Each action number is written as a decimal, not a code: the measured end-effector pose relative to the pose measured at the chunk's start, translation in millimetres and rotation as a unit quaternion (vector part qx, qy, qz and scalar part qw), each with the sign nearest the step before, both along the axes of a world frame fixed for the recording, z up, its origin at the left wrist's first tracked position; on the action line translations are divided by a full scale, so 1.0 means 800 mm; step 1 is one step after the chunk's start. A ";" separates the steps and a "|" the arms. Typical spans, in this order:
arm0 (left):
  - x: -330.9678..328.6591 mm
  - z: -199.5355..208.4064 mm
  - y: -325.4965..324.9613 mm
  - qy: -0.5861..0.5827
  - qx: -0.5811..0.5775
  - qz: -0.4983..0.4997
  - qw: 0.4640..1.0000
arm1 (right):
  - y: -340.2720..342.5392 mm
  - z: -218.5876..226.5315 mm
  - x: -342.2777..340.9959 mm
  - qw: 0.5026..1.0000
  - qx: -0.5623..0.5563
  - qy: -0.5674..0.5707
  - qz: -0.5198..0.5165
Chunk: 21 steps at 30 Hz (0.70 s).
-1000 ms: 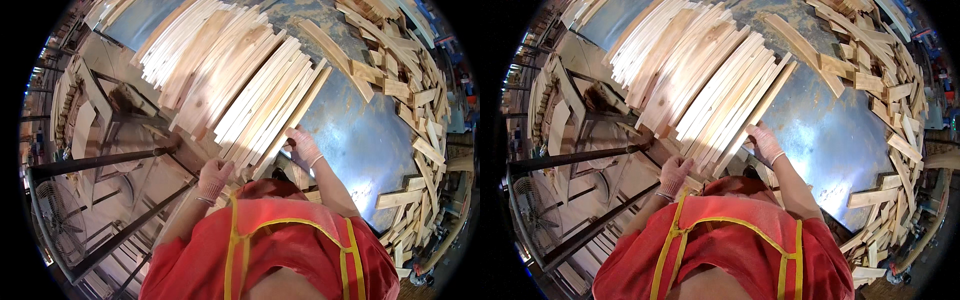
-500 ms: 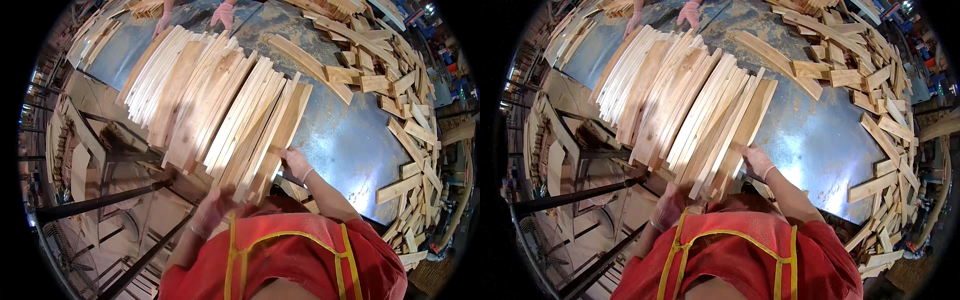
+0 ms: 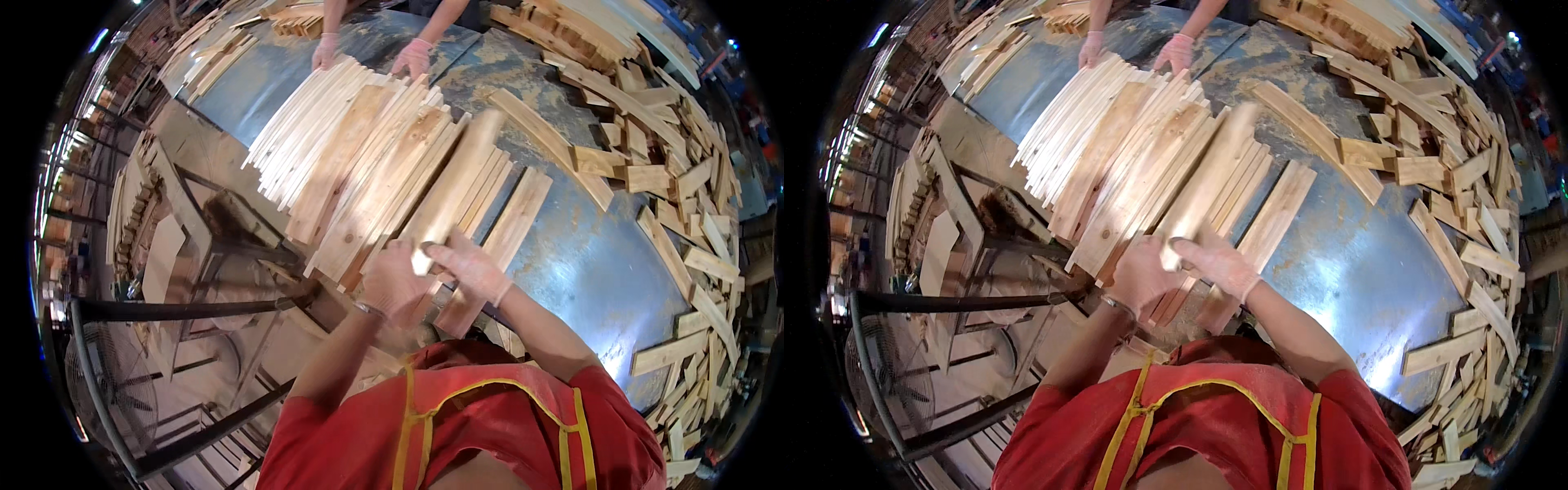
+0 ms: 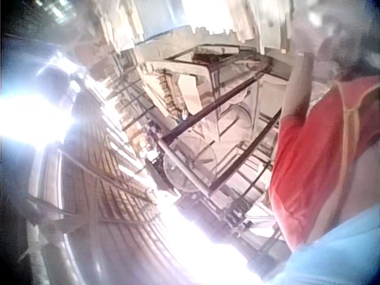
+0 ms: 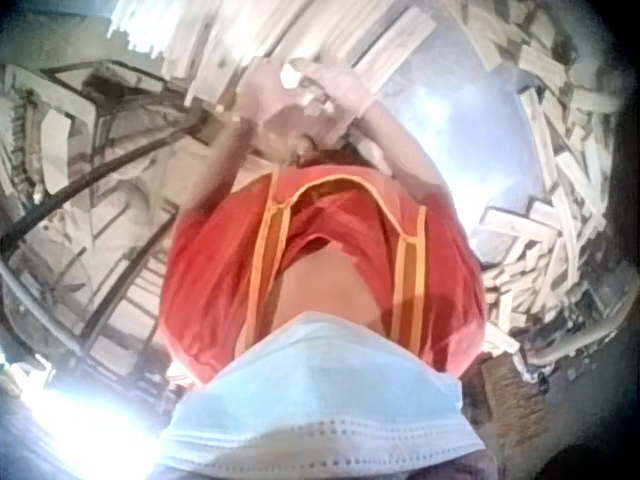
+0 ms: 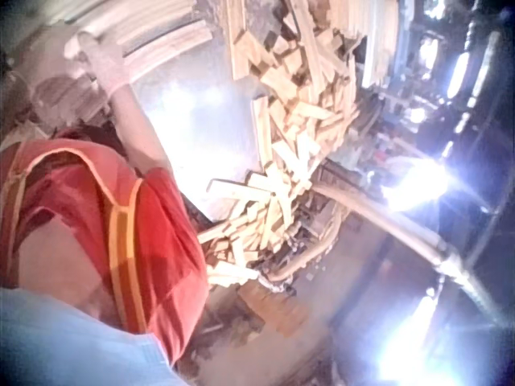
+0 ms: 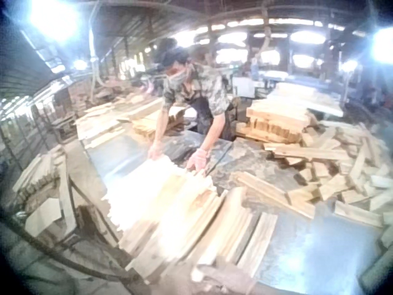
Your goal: The person sorts through a large pile of wooden planks on a metal table, picking up individual pieces and stacking them into a neat pile. The person handles the wood by hand, repeatedly selecting planks from the disorganized pile and arranging them into a growing stack.
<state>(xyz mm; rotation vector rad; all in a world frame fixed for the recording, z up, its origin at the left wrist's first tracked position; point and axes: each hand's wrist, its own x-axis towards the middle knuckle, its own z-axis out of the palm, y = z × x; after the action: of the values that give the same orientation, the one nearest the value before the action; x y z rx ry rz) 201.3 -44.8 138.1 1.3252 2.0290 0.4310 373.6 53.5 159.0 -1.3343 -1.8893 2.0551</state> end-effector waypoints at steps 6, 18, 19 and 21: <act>-0.136 -0.044 -0.008 -0.151 0.100 0.058 0.982 | 0.015 -0.120 0.085 0.903 0.345 -0.194 -0.165; 0.058 -0.095 0.002 0.146 0.282 -0.107 0.942 | 0.105 -0.139 0.078 0.960 0.160 0.115 -0.200; 0.100 -0.076 0.011 0.262 0.254 -0.180 0.914 | 0.154 -0.115 0.093 0.972 0.204 0.033 -0.112; 0.122 -0.096 0.029 0.307 0.186 -0.201 0.912 | 0.276 -0.131 0.127 0.896 0.427 -0.036 -0.112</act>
<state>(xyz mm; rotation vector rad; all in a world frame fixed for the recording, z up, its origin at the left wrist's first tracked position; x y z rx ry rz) 298.5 -21.9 61.1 2.2915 2.1245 0.2257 475.1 274.1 54.2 -1.2708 -2.1243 0.8568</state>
